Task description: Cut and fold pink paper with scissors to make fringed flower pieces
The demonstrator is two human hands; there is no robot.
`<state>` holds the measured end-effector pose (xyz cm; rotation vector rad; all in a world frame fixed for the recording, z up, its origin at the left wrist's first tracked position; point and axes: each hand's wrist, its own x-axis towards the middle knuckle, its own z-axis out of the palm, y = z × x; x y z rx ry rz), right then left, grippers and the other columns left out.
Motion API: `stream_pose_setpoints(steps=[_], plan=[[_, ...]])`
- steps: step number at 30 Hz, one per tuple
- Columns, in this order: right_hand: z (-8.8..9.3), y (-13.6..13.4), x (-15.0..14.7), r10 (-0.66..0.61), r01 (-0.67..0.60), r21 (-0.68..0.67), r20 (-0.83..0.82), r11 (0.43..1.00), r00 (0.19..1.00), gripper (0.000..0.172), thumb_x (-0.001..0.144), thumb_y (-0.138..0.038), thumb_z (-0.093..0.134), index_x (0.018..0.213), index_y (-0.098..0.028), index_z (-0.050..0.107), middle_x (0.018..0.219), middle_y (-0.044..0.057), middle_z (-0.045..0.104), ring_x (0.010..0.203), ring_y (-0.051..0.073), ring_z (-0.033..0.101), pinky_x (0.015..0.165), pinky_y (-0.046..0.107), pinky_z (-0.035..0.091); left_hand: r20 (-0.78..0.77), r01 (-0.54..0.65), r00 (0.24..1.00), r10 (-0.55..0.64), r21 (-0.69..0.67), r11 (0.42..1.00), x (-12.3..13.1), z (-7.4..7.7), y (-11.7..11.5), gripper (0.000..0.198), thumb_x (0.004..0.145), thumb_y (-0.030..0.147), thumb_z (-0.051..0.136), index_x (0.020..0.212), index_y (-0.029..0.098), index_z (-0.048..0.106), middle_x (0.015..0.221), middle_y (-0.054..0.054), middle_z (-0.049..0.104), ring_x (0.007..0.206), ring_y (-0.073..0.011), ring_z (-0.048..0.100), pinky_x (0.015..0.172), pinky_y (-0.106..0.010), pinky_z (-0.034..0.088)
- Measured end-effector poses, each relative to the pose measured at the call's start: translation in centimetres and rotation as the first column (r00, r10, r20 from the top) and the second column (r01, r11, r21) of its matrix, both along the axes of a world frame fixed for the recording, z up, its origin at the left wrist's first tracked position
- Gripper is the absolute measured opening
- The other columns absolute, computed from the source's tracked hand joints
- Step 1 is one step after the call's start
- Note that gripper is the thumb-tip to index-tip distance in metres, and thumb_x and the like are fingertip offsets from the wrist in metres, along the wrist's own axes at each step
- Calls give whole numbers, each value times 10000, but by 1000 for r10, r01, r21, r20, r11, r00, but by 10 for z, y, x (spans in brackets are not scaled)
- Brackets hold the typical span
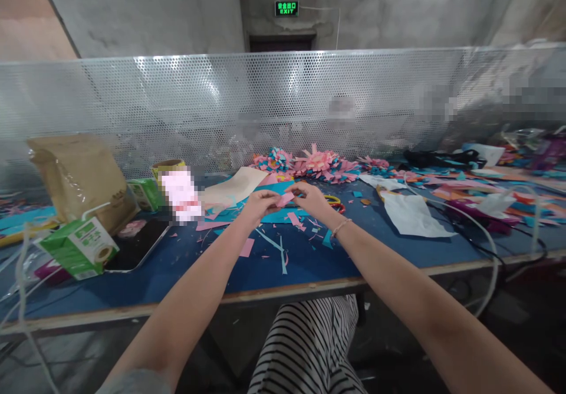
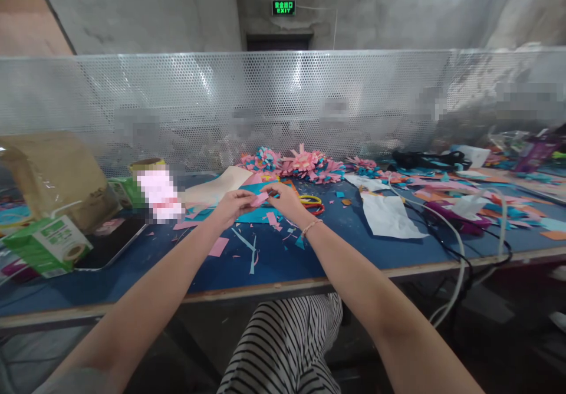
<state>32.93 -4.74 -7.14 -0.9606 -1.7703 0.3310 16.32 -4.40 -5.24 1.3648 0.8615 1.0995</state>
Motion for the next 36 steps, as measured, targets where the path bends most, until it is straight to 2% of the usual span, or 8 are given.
stream_pose_setpoints(steps=[4,8,11,15,19,26,36], plan=[[-1,0,2,-79,69,204,43,976,996,244,620,-53,465,741,-177,636,789,26,570,736,133,526,686,269,431,-7,51,999,-50,48,998,1,-1,-2,222,510,243,743,667,121,646,603,-17,607,609,-103,577,705,-296,478],[0,-3,0,-96,89,292,9,952,995,246,615,-31,467,720,-180,633,805,28,541,683,122,511,627,265,440,30,54,998,-57,87,995,4,-5,-3,285,483,283,765,707,130,679,658,-32,646,663,-124,592,758,-317,469],[2,-5,-3,-101,99,334,-14,937,995,240,630,-31,471,722,-187,629,804,30,540,733,137,528,660,279,456,55,-1,998,-6,123,992,8,-7,-1,319,478,298,767,744,136,696,699,-48,671,695,-152,606,781,-340,465],[4,-10,-7,-101,110,387,-42,915,994,227,655,-48,490,751,-196,634,832,38,556,827,159,541,730,306,470,26,-119,993,116,265,957,9,-6,0,323,490,307,758,762,142,705,754,-65,690,743,-194,620,792,-367,465],[7,-15,-9,-86,112,408,-83,906,993,237,667,-54,503,803,-202,627,881,45,551,877,164,541,767,323,476,23,-128,991,129,386,913,9,-4,0,342,530,316,735,832,158,700,837,-69,693,827,-219,622,816,-374,468],[10,-21,-12,-36,95,434,-141,896,989,132,713,-111,539,751,-207,621,859,44,553,862,156,545,781,335,478,46,-97,995,85,479,873,9,-2,-3,345,582,333,703,889,178,690,943,-70,676,917,-223,605,857,-373,458],[9,-18,-10,-34,86,444,-124,892,992,208,670,-58,533,768,-212,633,898,41,556,896,163,547,795,343,478,50,-111,994,99,469,876,9,0,-4,296,594,321,695,860,190,696,936,-63,678,915,-222,607,848,-376,462]])
